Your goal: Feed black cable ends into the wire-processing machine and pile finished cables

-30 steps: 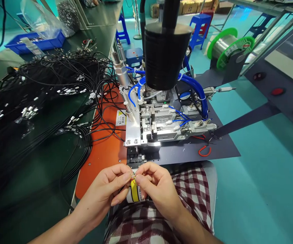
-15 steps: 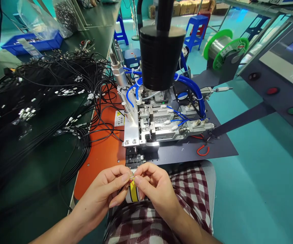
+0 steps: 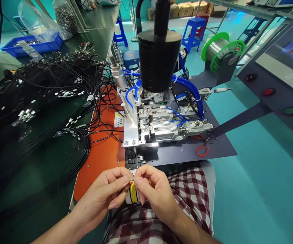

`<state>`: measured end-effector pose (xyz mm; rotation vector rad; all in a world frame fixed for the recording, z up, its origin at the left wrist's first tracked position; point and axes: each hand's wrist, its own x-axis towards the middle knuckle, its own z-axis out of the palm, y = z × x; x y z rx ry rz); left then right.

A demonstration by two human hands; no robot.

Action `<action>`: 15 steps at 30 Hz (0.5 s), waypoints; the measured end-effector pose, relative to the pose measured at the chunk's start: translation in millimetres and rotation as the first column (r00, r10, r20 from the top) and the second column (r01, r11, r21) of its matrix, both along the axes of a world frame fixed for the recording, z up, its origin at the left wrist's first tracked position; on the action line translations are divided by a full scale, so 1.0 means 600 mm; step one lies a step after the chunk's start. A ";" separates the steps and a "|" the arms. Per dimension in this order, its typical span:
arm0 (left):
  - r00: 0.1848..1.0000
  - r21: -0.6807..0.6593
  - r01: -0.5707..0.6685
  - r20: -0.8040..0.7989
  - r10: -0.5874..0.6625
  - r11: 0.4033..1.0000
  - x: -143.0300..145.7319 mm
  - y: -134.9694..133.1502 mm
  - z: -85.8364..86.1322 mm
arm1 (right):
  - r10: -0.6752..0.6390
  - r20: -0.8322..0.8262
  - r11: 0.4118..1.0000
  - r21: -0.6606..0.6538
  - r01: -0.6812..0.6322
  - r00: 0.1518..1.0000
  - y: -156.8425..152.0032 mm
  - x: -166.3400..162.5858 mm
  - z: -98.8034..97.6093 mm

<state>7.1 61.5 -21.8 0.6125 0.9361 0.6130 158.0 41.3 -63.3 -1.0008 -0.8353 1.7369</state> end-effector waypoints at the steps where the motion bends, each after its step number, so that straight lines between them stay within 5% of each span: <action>1: 1.000 -0.003 0.008 -0.002 -0.008 1.000 0.000 0.001 0.000 | 0.014 0.007 1.000 -0.005 -0.014 1.000 0.001 0.001 0.000; 9: 0.997 -0.008 0.060 -0.055 -0.060 0.998 -0.001 0.000 -0.003 | 0.233 -0.043 0.972 -0.002 -0.233 0.972 0.025 0.026 -0.002; 15: 0.978 0.094 0.018 -0.211 0.002 0.995 0.004 -0.002 -0.007 | 0.258 -0.054 0.966 0.022 -0.258 0.964 0.033 0.026 0.002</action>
